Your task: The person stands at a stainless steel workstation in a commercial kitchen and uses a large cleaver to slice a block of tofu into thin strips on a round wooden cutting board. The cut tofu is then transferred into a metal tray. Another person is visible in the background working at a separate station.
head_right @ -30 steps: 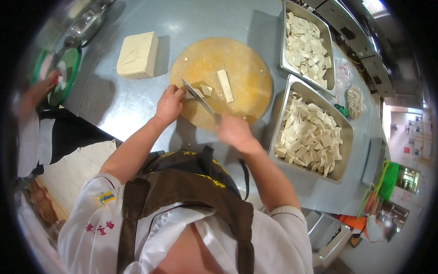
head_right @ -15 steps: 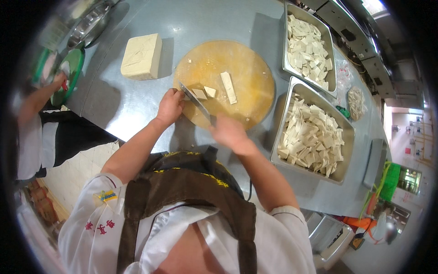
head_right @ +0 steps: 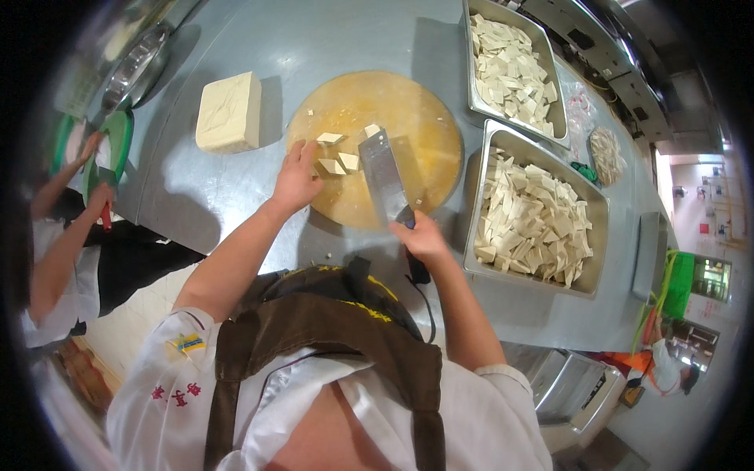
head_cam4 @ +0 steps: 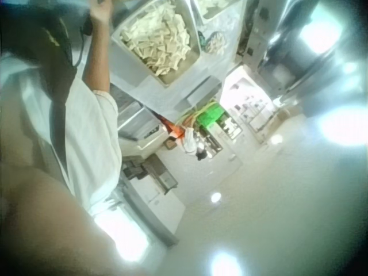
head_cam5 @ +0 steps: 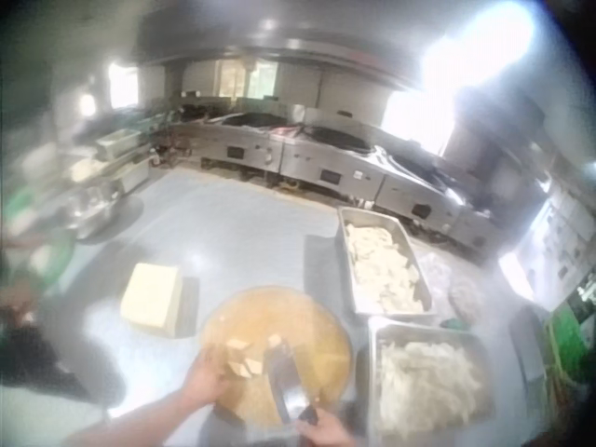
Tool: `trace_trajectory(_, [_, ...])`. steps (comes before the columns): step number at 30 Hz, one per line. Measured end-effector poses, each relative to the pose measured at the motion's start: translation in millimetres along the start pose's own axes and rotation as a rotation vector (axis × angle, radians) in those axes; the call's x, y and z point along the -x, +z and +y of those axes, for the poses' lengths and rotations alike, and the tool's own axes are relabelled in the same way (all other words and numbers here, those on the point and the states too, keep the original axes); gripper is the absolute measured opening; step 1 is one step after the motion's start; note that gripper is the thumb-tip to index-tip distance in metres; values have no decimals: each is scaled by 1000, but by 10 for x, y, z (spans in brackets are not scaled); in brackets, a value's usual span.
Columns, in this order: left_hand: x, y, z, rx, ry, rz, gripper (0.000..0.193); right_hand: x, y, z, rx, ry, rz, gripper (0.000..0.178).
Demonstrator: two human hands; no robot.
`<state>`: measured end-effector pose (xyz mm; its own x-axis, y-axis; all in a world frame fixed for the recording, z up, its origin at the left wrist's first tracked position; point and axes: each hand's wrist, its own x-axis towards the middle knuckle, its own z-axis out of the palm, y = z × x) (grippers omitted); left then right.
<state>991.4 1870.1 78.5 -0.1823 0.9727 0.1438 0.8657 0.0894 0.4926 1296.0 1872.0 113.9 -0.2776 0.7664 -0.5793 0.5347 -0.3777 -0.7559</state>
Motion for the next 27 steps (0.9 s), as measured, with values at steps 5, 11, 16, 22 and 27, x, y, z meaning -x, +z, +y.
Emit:
trace_trajectory(5, [-488,-281,114,-158,49,-447,90,-234,198,148,-192,-19,-68,36])
trace_trajectory(11, [-704,-307,50,-48,19,-636,92,-326,379,-56,-315,6,-39,40])
trace_trajectory(16, [-420,-235,23,120,-26,-485,90,-403,589,-182,-407,-51,-194,38])
trace_trajectory(22, [-206,-79,82,398,-203,-263,90,-457,853,-122,-382,-43,-262,34])
trace_trajectory(27, [-211,-68,365,498,-230,-236,89,-179,666,-191,-453,-102,-210,33])
